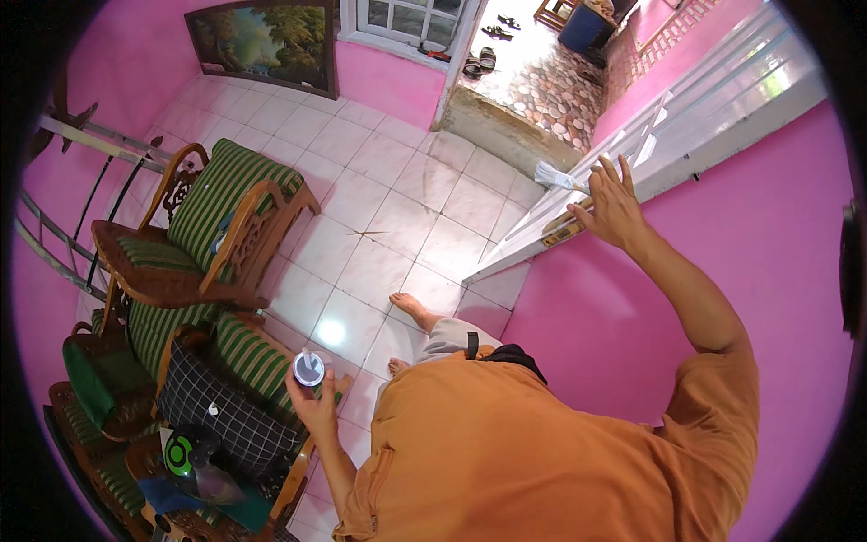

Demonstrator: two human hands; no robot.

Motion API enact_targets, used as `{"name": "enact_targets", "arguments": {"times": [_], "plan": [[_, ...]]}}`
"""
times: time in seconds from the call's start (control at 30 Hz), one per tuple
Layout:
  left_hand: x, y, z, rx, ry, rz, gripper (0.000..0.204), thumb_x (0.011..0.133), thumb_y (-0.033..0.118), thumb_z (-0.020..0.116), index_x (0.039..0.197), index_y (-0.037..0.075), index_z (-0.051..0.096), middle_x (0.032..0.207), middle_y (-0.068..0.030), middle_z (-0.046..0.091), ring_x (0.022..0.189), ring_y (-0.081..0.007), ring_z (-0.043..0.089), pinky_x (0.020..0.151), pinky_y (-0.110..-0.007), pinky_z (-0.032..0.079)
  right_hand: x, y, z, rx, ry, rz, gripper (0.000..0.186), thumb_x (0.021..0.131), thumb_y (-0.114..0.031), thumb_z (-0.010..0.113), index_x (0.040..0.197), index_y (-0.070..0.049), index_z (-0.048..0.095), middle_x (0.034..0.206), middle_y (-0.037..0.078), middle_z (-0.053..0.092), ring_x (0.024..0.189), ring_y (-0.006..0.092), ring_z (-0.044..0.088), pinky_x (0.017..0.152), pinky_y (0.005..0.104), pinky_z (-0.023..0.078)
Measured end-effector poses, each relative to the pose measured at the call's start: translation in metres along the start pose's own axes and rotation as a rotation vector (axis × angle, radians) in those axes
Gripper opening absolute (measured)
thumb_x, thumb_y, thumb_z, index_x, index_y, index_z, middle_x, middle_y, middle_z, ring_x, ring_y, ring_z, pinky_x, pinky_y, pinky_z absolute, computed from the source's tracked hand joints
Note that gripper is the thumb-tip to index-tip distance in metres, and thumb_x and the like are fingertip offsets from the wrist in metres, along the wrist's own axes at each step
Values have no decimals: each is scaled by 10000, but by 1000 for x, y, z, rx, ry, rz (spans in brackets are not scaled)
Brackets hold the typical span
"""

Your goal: The person paints a door and its frame using a paintbrush while holding a paint container.

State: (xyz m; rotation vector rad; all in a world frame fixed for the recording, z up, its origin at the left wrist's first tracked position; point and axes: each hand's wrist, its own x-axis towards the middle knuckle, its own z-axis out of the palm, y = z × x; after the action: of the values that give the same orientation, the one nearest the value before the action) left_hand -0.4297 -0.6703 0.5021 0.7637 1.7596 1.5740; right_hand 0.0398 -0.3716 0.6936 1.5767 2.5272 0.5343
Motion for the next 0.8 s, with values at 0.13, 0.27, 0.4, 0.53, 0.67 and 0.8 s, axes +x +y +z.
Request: {"name": "enact_targets", "arguments": {"times": [0.13,0.27,0.4,0.53,0.67,0.8], "plan": [[2,-8,-1,18,-30,-27,646,838,76,808,1369,-11,449,1313,-129,537,1212,-222,532,1061,-344,404,-34,11,4,8,43,0,579,889,-471,657,1055,73,548,1190,275,566,1408,420,344,1216,578,95],[8,-17,0,8,-79,19,667,825,76,816,1376,-13,451,1321,-137,536,1211,-237,538,1066,-362,403,-53,14,7,6,-17,82,660,893,-493,640,1147,105,523,1262,286,538,1401,438,342,1207,595,92],[15,-5,8,43,-85,31,675,815,65,817,1377,-18,453,1334,-149,526,1231,-249,533,1071,-372,414,-55,9,11,37,-66,220,680,897,-500,637,1176,108,517,1326,303,502,1397,444,346,1198,598,130],[17,-4,5,-32,-86,41,692,809,57,817,1385,-24,443,1347,-159,518,1250,-260,527,1085,-396,414,-43,5,60,105,54,217,649,909,-492,636,1136,107,530,1220,309,541,1314,447,421,1135,563,268],[16,-13,-8,-13,-49,84,674,826,51,800,1387,-32,436,1340,-155,520,1238,-254,533,1081,-394,413,-18,-35,73,439,-183,326,572,903,-446,657,1059,93,541,1078,299,579,1083,441,543,948,509,436],[7,4,-12,22,3,52,679,829,36,795,1394,-40,425,1337,-160,522,1215,-247,539,1059,-366,423,-15,-83,126,467,-16,338,543,891,-423,675,1017,88,539,1018,289,579,989,439,561,869,504,464]]}}
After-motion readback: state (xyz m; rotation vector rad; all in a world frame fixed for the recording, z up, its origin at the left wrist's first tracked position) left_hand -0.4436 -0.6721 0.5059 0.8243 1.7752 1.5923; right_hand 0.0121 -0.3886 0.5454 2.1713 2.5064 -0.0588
